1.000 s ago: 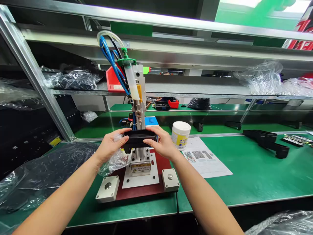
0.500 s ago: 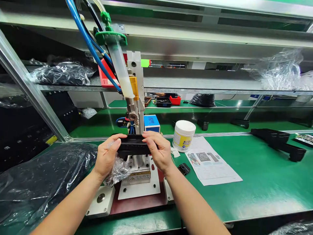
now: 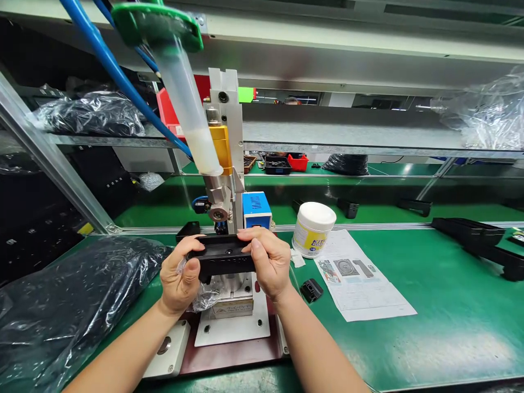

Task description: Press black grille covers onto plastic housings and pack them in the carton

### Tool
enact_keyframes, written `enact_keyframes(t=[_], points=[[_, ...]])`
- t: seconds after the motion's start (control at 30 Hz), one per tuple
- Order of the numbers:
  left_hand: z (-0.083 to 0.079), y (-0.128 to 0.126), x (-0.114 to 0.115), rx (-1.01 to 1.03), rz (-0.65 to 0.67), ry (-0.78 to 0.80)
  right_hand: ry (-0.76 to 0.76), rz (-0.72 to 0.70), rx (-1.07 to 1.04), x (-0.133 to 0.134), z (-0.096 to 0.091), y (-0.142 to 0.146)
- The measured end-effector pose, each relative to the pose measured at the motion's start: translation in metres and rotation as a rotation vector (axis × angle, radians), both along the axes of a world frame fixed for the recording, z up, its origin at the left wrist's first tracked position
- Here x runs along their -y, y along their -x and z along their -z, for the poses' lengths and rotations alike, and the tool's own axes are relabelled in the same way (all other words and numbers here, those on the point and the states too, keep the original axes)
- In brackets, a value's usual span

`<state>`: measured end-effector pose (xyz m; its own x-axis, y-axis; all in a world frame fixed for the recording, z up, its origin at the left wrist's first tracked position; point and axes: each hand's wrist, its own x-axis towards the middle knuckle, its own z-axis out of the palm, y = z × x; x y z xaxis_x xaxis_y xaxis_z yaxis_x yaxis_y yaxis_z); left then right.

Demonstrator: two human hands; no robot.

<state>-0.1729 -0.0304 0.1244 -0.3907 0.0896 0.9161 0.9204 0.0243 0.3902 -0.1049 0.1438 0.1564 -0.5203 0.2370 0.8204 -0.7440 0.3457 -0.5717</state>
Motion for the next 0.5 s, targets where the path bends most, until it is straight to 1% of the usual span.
enact_keyframes(t=[0.17,0.23,0.3,0.4,0.5], points=[[0.005,-0.001,0.0,0.147,-0.046,0.045,0.026,0.013,0.047,0.0,0.003,0.001],[0.004,-0.001,0.0,0.198,-0.049,0.05,0.034,0.028,0.052,0.001,0.004,0.002],[0.0,-0.002,0.001,0.241,-0.043,0.06,0.03,0.032,0.053,0.001,0.004,0.002],[-0.01,-0.006,0.006,0.328,0.021,0.087,-0.011,0.026,0.063,0.001,0.003,-0.002],[-0.019,-0.011,0.015,0.49,0.152,0.053,-0.018,0.015,0.119,-0.002,0.006,-0.01]])
